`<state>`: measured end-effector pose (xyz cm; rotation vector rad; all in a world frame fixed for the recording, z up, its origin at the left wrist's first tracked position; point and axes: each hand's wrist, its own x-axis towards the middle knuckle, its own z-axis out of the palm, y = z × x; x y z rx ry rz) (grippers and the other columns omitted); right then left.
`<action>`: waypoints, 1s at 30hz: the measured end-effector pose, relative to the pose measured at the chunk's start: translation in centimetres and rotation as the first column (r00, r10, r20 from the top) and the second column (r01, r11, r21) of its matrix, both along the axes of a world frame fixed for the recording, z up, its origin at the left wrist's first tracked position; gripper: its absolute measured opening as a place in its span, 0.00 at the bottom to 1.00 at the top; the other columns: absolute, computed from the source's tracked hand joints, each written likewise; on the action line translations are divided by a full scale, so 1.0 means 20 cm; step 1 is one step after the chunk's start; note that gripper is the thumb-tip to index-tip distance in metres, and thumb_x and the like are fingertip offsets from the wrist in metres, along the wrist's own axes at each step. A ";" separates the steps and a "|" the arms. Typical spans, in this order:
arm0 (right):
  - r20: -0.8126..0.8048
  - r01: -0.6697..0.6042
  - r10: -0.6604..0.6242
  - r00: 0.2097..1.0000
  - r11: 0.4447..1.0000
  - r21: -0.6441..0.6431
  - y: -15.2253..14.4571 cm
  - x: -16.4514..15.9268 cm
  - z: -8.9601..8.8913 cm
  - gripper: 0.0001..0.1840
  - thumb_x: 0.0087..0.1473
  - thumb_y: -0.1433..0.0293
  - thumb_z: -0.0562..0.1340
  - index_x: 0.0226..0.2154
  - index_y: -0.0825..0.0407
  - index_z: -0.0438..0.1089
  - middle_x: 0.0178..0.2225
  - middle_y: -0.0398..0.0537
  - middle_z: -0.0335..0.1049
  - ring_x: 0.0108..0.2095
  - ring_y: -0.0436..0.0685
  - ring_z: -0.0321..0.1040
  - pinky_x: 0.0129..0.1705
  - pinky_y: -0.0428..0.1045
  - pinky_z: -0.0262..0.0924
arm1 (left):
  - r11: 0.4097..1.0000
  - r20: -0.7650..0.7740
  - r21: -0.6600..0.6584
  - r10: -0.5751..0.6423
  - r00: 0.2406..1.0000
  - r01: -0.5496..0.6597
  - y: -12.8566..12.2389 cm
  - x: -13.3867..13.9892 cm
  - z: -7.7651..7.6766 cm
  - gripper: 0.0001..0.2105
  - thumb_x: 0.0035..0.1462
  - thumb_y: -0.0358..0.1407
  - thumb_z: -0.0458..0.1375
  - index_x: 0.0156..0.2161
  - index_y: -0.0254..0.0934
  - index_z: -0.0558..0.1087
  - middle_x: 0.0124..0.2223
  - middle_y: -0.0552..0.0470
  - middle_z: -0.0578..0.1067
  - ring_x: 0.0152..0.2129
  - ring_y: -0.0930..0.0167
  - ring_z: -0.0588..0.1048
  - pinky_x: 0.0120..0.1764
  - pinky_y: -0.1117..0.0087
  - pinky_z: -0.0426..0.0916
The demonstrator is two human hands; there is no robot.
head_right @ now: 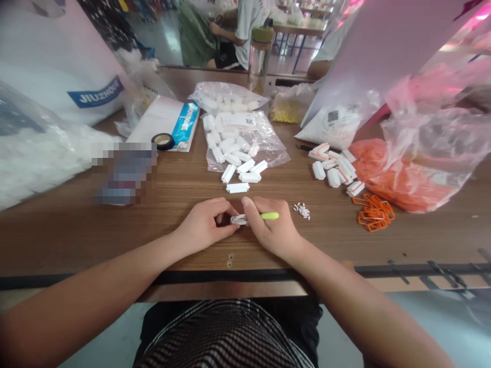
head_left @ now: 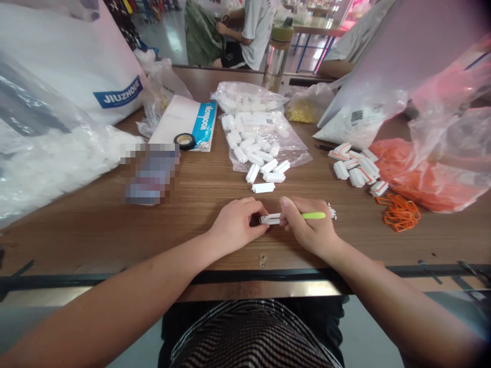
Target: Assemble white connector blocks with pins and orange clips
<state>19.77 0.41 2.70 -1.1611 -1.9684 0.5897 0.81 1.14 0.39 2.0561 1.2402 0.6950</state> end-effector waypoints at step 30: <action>-0.228 0.073 -0.114 0.967 0.981 -0.181 0.01 0.02 -0.03 0.25 0.64 0.63 0.55 0.18 0.52 0.67 0.17 0.41 0.67 0.16 0.45 0.64 0.20 0.44 0.59 | 1.000 0.029 -0.001 -0.018 0.999 0.018 0.00 0.00 0.00 0.03 0.52 0.33 0.63 0.34 0.39 0.76 0.27 0.57 0.68 0.24 0.74 0.65 0.30 0.70 0.59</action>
